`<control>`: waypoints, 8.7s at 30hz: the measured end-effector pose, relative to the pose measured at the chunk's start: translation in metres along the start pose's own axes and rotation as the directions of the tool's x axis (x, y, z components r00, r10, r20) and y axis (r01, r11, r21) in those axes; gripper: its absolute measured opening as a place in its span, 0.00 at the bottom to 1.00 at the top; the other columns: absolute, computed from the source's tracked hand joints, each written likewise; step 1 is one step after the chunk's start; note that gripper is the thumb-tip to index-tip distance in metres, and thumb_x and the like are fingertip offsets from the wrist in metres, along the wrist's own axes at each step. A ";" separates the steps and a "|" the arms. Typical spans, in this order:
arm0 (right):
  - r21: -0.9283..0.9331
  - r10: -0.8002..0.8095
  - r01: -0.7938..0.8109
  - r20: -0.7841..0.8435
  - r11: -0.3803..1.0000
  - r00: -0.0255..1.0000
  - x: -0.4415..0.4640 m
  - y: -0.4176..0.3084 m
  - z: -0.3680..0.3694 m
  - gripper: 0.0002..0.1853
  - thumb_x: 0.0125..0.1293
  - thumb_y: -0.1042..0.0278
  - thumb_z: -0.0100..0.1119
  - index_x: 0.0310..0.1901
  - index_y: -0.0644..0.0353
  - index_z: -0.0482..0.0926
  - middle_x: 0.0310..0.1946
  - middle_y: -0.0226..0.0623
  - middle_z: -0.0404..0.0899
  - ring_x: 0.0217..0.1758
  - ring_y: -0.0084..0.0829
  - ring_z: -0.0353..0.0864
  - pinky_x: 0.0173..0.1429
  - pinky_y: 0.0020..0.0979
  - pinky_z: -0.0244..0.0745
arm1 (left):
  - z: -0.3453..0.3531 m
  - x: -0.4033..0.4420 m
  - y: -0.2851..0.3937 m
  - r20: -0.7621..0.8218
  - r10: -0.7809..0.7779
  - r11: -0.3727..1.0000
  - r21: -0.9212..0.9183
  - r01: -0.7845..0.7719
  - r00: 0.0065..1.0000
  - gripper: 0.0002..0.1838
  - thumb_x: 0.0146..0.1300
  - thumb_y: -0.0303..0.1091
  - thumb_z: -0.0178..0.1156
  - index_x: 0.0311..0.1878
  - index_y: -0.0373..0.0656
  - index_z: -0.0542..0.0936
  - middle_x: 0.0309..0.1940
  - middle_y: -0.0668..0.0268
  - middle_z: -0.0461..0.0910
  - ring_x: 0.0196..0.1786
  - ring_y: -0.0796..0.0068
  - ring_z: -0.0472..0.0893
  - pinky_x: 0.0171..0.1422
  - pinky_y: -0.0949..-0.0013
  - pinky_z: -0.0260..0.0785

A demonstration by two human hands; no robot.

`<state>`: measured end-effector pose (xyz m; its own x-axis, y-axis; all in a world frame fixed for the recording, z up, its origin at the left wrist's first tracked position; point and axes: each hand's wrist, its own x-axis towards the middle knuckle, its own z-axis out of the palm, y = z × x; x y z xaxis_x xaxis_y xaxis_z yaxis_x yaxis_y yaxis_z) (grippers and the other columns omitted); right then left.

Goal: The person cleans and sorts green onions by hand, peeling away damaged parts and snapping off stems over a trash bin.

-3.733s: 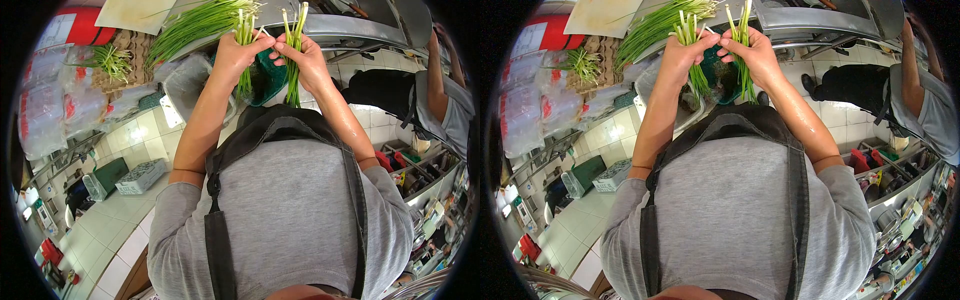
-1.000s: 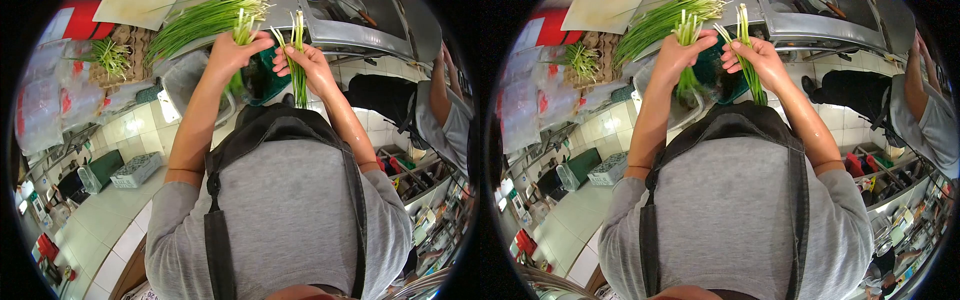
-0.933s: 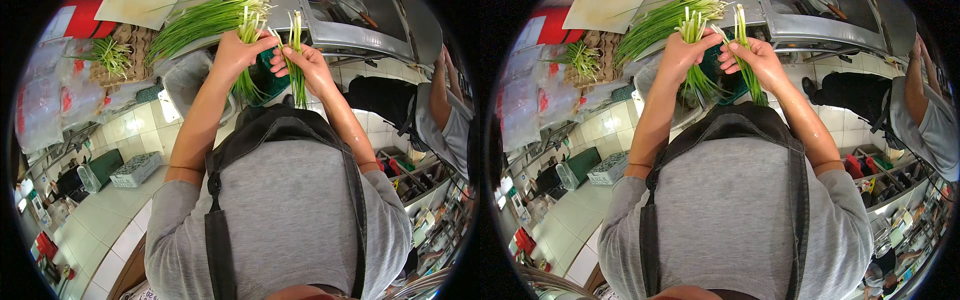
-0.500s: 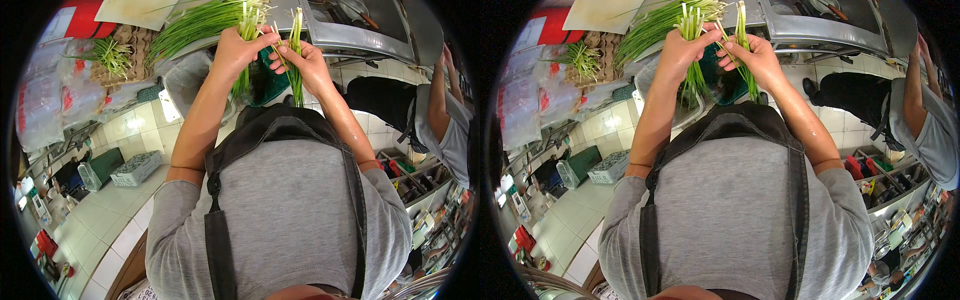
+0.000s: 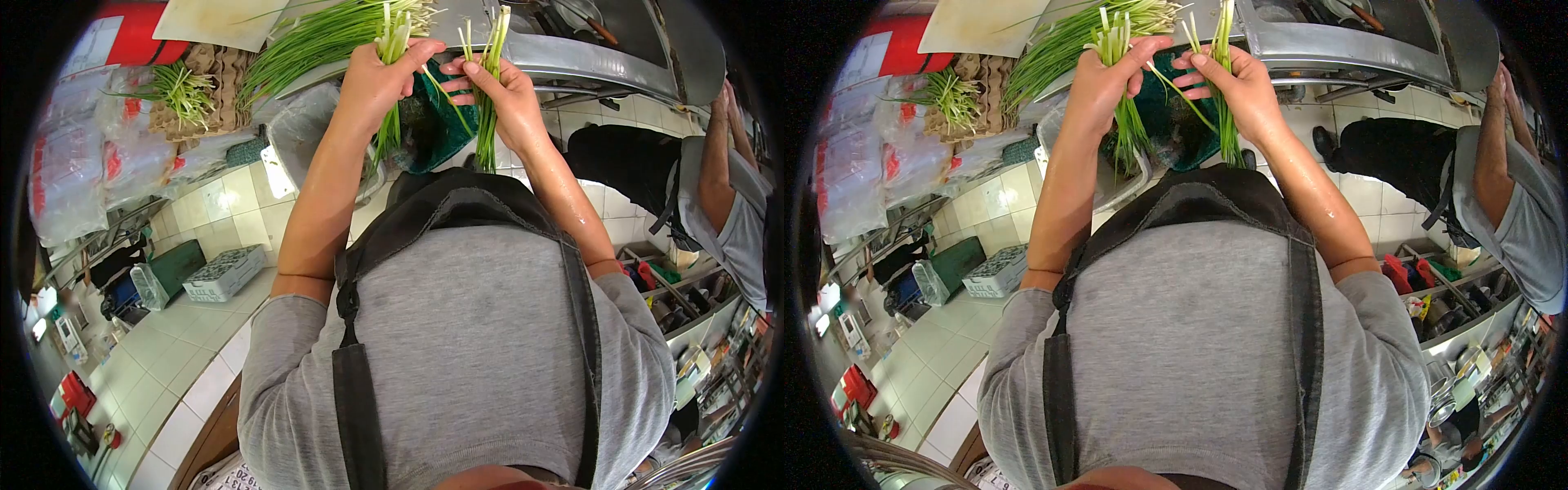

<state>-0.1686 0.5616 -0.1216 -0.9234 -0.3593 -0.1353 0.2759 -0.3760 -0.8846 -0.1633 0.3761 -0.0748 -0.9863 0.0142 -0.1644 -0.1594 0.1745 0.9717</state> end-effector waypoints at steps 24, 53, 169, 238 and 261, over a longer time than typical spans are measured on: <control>-0.293 0.113 -0.107 0.006 0.950 0.994 -0.014 0.035 -0.050 0.12 0.69 0.68 0.57 0.48 0.68 0.77 0.33 0.36 0.83 0.33 0.23 0.83 0.37 0.23 0.79 | -0.013 -0.005 0.026 -0.272 0.124 0.971 -0.163 -0.172 0.954 0.12 0.59 0.34 0.68 0.40 0.34 0.85 0.17 0.75 0.70 0.22 0.84 0.65 0.28 0.77 0.52; -0.208 -0.085 0.134 0.226 0.969 0.970 0.025 -0.042 0.064 0.08 0.66 0.66 0.62 0.44 0.59 0.82 0.30 0.23 0.80 0.22 0.11 0.64 0.25 0.16 0.54 | -0.066 -0.038 0.037 0.043 0.091 0.930 -0.361 -0.070 0.995 0.10 0.63 0.32 0.63 0.42 0.35 0.84 0.20 0.75 0.71 0.23 0.87 0.66 0.29 0.80 0.55; -0.345 -0.066 0.124 0.175 0.930 0.982 -0.023 -0.032 0.070 0.10 0.65 0.64 0.64 0.40 0.62 0.82 0.30 0.27 0.81 0.29 0.14 0.69 0.34 0.19 0.64 | -0.048 -0.049 0.030 0.035 0.101 0.979 -0.183 -0.093 0.994 0.14 0.55 0.33 0.72 0.40 0.37 0.82 0.22 0.73 0.76 0.20 0.87 0.67 0.24 0.81 0.57; -0.556 -0.146 0.187 0.119 0.810 0.982 -0.009 -0.041 0.077 0.12 0.62 0.63 0.67 0.40 0.65 0.83 0.32 0.29 0.82 0.38 0.16 0.77 0.46 0.23 0.73 | -0.062 -0.067 0.015 0.025 0.056 0.997 -0.060 -0.054 0.998 0.13 0.51 0.31 0.72 0.39 0.39 0.84 0.25 0.72 0.79 0.23 0.86 0.70 0.26 0.79 0.57; -0.719 -0.146 0.287 0.254 0.633 0.956 0.015 -0.032 0.066 0.10 0.65 0.67 0.64 0.44 0.62 0.83 0.32 0.26 0.84 0.28 0.08 0.72 0.25 0.16 0.62 | -0.095 -0.051 -0.002 0.064 0.113 0.956 -0.280 -0.091 0.992 0.11 0.58 0.31 0.66 0.41 0.36 0.81 0.31 0.66 0.82 0.19 0.89 0.64 0.25 0.79 0.59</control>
<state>-0.1731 0.5116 -0.0657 -0.8554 -0.5055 0.1127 -0.2825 0.2732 -0.9195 -0.1170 0.2818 -0.0525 -0.9932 0.0969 -0.0641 -0.0747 -0.1104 0.9911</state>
